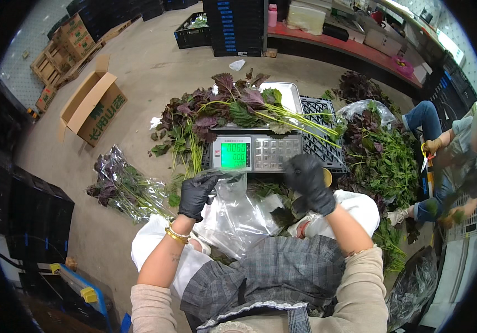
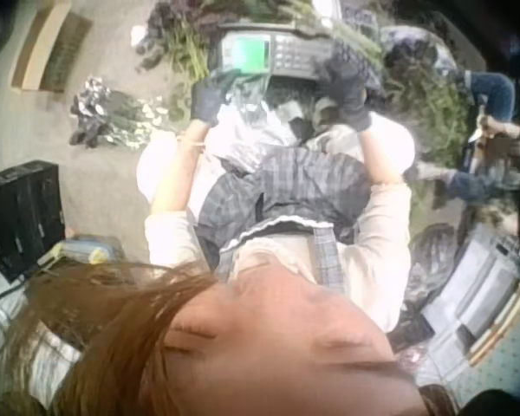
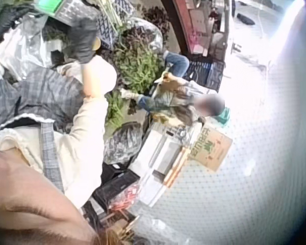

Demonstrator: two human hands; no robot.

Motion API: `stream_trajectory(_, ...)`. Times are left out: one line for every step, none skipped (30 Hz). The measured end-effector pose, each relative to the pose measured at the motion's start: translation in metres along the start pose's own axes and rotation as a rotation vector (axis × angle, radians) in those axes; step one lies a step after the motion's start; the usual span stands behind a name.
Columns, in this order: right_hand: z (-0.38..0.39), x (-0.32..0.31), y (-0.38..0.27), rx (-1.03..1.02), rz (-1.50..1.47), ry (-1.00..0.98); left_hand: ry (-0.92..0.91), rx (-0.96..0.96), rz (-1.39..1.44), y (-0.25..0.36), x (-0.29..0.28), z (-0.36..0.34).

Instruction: The person sits on the floor and repeatedly weighs bunches of leafy vegetables on a digital scale, then wraps them in plastic film and places them aside. The person handles the vegetables and plastic film by hand, working in a warehouse-like area with crates and boxes nearby.

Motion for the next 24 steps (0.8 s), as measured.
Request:
stream_trajectory(0.007,0.024,0.045,0.107,0.397,-0.151,-0.019,0.02,-0.012,0.003,0.003,0.001)
stream_trajectory(0.022,0.045,0.074,0.129,0.635,-0.365,-0.017,0.049,-0.022,0.006,0.0,0.003)
stream_trajectory(0.039,0.069,0.096,0.115,0.821,-0.621,-0.017,0.072,-0.031,0.009,-0.002,0.006)
stream_trajectory(0.074,0.106,0.133,0.048,0.833,-0.786,-0.033,0.05,0.069,0.011,0.006,0.008)
stream_trajectory(0.089,0.122,0.142,0.03,0.774,-0.851,-0.005,0.053,0.028,0.008,-0.001,0.008)
stream_trajectory(0.097,0.137,0.144,0.006,0.711,-0.909,0.027,0.062,-0.016,0.005,-0.009,0.008)
stream_trajectory(0.105,0.147,0.149,-0.012,0.652,-0.966,0.052,0.069,-0.058,0.003,-0.015,0.007)
stream_trajectory(0.107,0.154,0.155,-0.065,0.549,-0.99,0.079,0.096,-0.075,0.004,-0.017,0.006)
stream_trajectory(0.1,0.158,0.154,-0.121,0.449,-1.009,0.115,0.078,-0.055,0.004,-0.018,0.004)
stream_trajectory(0.11,0.164,0.158,-0.121,0.398,-1.279,0.129,0.06,-0.038,0.003,-0.019,0.004)
stream_trajectory(0.114,0.17,0.16,-0.082,0.413,-1.245,0.142,0.042,-0.02,0.0,-0.019,0.005)
stream_trajectory(0.116,0.174,0.165,-0.041,0.44,-1.199,0.146,0.05,-0.057,0.001,-0.019,0.004)
stream_trajectory(0.12,0.176,0.177,0.005,0.472,-1.151,0.145,0.072,-0.066,0.002,-0.016,0.002)
stream_trajectory(0.121,0.179,0.179,-0.091,0.467,-1.092,0.146,0.094,-0.077,0.004,-0.013,0.0)
stream_trajectory(0.103,0.164,0.143,-0.202,0.508,-1.123,0.171,0.119,-0.09,0.005,-0.021,-0.001)
stream_trajectory(0.081,0.136,0.124,-0.163,0.498,-1.018,0.151,0.114,-0.008,-0.002,-0.022,-0.008)
stream_trajectory(0.064,0.107,0.107,-0.125,0.482,-0.921,0.168,0.126,-0.039,-0.003,-0.024,-0.012)
stream_trajectory(0.046,0.07,0.085,-0.01,0.328,-0.853,0.205,0.135,-0.077,-0.003,-0.033,-0.011)
stream_trajectory(0.028,0.029,0.062,0.108,0.168,-0.787,0.243,0.136,-0.121,-0.005,-0.042,-0.011)
stream_trajectory(0.013,-0.02,0.034,0.315,0.051,-0.763,0.27,0.13,-0.157,-0.008,-0.054,-0.009)
stream_trajectory(0.005,-0.059,0.02,0.542,-0.052,-0.725,0.283,0.147,-0.206,-0.007,-0.055,-0.012)
stream_trajectory(0.007,-0.077,0.047,0.491,-0.293,-0.622,0.28,0.17,-0.249,-0.003,-0.048,-0.015)
stream_trajectory(0.011,-0.093,0.075,0.423,-0.538,-0.518,0.288,0.194,-0.298,0.001,-0.044,-0.016)
stream_trajectory(0.011,-0.107,0.072,0.414,-0.708,-0.401,0.26,0.205,-0.387,0.004,-0.039,-0.016)
Point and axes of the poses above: each hand's wrist, its own z-axis away from the middle knuckle, its own x-axis out of the palm, y = z × x, the point moved 7 cm from there along -z, towards the middle knuckle, and after that the axes turned 14 degrees about z, right-handed, at the moved point
